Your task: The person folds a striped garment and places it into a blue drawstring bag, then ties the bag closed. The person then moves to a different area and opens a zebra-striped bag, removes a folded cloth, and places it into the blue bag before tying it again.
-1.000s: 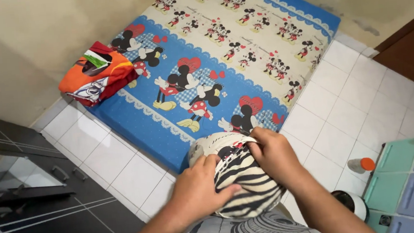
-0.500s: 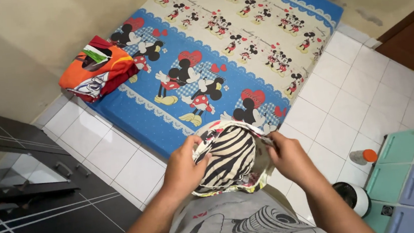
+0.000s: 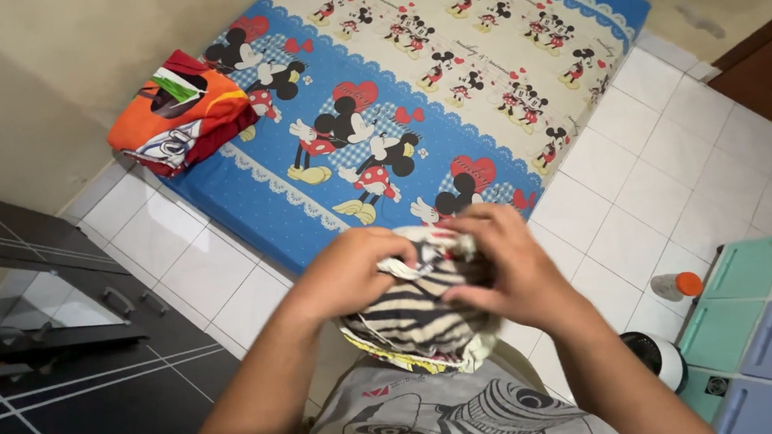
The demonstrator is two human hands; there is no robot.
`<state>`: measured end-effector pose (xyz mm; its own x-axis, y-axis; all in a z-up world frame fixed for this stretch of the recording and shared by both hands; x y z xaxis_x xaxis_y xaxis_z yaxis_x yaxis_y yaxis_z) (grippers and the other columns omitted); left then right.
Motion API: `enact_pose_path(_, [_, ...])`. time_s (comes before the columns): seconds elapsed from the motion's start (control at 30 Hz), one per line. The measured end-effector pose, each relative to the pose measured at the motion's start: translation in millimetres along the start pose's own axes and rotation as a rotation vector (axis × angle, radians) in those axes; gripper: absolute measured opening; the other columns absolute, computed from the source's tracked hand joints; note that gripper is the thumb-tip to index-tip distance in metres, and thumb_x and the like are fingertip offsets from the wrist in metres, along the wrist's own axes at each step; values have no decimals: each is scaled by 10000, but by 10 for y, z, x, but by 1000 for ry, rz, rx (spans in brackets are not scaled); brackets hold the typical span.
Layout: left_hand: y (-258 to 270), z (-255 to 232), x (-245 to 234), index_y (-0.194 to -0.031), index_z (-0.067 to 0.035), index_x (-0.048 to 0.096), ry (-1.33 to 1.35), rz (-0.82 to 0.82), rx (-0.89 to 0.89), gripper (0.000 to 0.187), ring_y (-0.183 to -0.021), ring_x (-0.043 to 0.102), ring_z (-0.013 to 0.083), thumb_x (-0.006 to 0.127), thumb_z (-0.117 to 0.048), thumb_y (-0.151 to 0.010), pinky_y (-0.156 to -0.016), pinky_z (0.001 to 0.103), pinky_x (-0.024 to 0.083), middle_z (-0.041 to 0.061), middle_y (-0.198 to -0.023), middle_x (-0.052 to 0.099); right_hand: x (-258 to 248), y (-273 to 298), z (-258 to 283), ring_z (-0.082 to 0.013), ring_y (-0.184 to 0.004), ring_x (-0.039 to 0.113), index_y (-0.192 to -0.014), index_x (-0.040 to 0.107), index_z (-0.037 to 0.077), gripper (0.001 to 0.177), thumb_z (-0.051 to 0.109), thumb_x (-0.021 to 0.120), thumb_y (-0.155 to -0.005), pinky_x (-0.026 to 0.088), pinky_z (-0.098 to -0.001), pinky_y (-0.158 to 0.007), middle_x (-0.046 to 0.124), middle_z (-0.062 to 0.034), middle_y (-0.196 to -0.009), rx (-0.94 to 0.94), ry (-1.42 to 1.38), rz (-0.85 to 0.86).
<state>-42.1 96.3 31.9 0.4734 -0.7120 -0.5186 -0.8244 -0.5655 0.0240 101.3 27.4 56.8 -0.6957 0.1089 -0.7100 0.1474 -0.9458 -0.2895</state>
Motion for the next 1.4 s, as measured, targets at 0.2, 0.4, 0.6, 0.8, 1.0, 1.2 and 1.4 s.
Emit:
enact_pose_path(0.2, [-44, 6, 358, -1007, -112, 668, -245, -62, 30, 260, -967, 677, 434, 739, -59, -762, -845, 515, 541, 162, -942, 697, 637, 115, -279, -491, -1098, 644, -1458, 497, 0, 816, 210, 868, -762, 498, -581, -966, 709, -277, -1146, 88, -77, 284])
enact_pose_path(0.4, [179, 265, 522, -1261, -178, 608, -79, -307, -129, 567, -1109, 676, 400, 837, -159, -743, -932, 470, 540, 136, -1133, 707, 727, 361, -730, -444, -1053, 694, -1237, 691, 42, 410, 17, 679, -828, 536, -508, -943, 756, -202, -1085, 130, -129, 254])
enact_pose_path(0.6, [242, 541, 772, -1321, -37, 571, -138, -400, -414, 519, -1073, 653, 468, 734, -267, -885, -862, 502, 569, 203, -1133, 639, 266, 379, -1421, -385, -851, 741, -1098, 763, 99, 377, -22, 763, -741, 581, -427, -779, 773, -139, -914, 260, -129, -79])
enact_pose_path(0.8, [-42, 123, 822, -1090, -21, 645, 140, -831, -203, 252, -903, 649, 499, 438, -163, -1068, -772, 484, 538, 224, -854, 637, -108, 418, -1502, -174, -627, 541, -985, 730, 93, 277, -81, 706, -770, 493, -326, -606, 670, -127, -710, 345, -398, -342])
enact_pose_path(1.0, [-302, -69, 1170, -1181, -53, 652, 23, -656, -280, 281, -918, 701, 507, 672, -170, -926, -732, 525, 574, 265, -929, 735, -192, 452, -1578, -158, -832, 612, -1087, 741, 90, 382, -111, 676, -768, 548, -358, -790, 766, -136, -857, 337, -530, -110])
enact_pose_path(1.2, [-360, -139, 1515, -928, -228, 732, -101, -638, -222, 94, -834, 732, 306, 733, -263, -840, -719, 385, 587, 42, -796, 720, -269, 660, -1836, -228, -910, 654, -1180, 709, 36, 506, -53, 810, -692, 546, -446, -826, 756, -197, -968, 261, -552, -3])
enact_pose_path(1.4, [-358, -261, 1738, -818, -233, 693, -220, -619, -230, 71, -767, 709, 269, 724, -294, -800, -668, 369, 579, -1, -739, 662, -402, 756, -1892, -176, -769, 565, -1092, 819, 107, 250, 154, 840, -847, 478, -350, -771, 619, -76, -823, 35, -580, 42])
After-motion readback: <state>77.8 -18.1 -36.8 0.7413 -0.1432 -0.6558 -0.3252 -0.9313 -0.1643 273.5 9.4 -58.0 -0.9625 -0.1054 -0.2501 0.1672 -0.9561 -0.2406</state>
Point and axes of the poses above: each hand's wrist, its own y-axis away from the middle knuckle, its own x-axis out of the palm, z = x × y, the point moved 9 cm from there along -y, towards the middle knuckle
